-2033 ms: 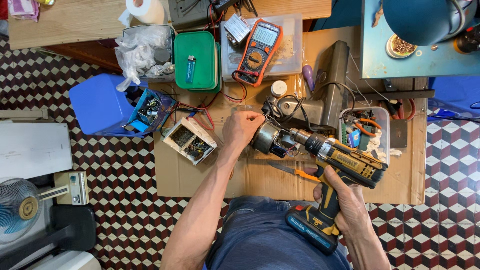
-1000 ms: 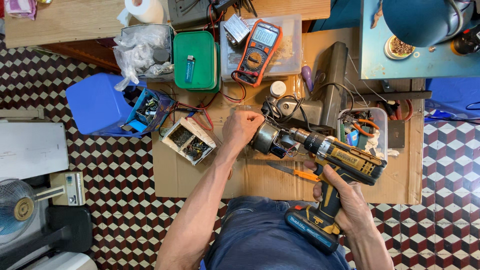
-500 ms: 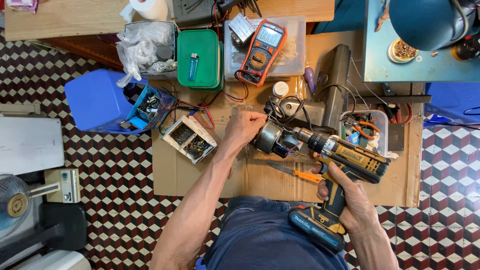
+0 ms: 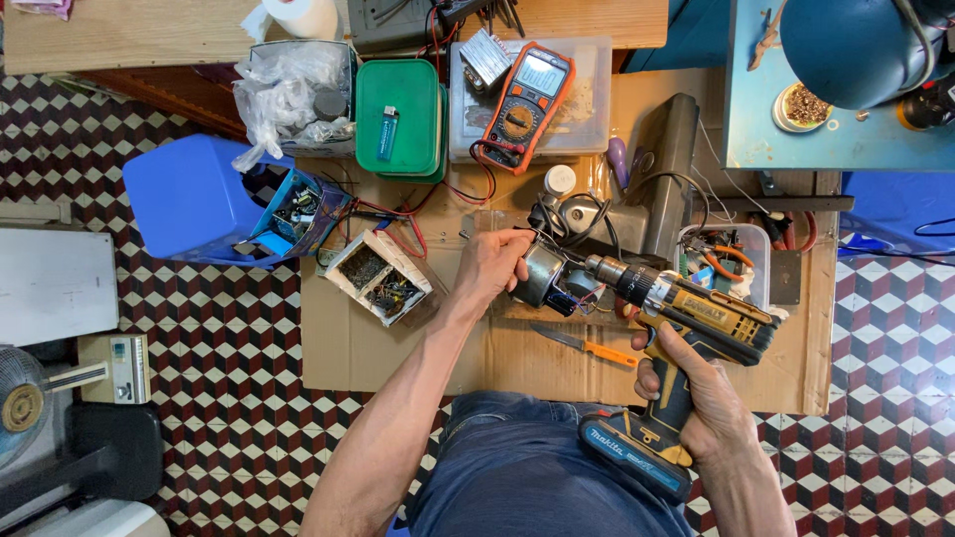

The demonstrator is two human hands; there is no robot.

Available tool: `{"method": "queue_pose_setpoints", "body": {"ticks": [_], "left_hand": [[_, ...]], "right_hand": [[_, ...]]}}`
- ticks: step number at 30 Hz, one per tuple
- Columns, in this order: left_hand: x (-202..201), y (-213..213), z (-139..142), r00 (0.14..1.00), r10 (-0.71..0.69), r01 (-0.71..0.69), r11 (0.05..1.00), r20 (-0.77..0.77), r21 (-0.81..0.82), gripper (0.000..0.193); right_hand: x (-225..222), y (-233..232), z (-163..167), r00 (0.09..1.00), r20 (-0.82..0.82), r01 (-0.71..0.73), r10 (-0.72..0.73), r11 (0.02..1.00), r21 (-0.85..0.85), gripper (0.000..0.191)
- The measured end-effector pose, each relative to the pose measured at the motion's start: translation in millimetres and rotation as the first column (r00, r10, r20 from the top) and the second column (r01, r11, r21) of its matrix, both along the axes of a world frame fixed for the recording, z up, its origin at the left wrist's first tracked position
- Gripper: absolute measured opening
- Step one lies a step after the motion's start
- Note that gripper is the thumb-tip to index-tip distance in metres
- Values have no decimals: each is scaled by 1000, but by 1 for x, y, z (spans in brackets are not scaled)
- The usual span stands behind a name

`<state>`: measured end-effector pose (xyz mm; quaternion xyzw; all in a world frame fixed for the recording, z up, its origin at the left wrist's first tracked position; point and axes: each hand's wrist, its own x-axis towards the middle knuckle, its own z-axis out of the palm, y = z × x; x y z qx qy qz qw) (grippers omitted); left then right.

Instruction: The person disassembles a small electric motor, removes a screw with a power drill, and then searches through a container of screws to find a replacement. They insert the new screw and tighten it with the drill.

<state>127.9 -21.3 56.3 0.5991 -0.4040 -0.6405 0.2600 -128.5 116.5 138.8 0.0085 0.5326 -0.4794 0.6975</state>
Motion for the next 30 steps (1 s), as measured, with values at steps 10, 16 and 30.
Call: {"method": "queue_pose_setpoints", "body": {"ticks": [10,16,30], "left_hand": [[6,-2,5,1000,2,-2,1000,-9,-1,34],[6,-5,8,998,-21,23,999,58,-28,33],[1,-4,19,900,-145,272,924,411,-270,26]], "right_hand": [[7,-5,3,1000,5,9,-9,1000,7,32],[10,-9,4,1000,20,5,-5,1000,-3,33],[13,-9,3,1000,-9,15,-15,1000,22,35]]}}
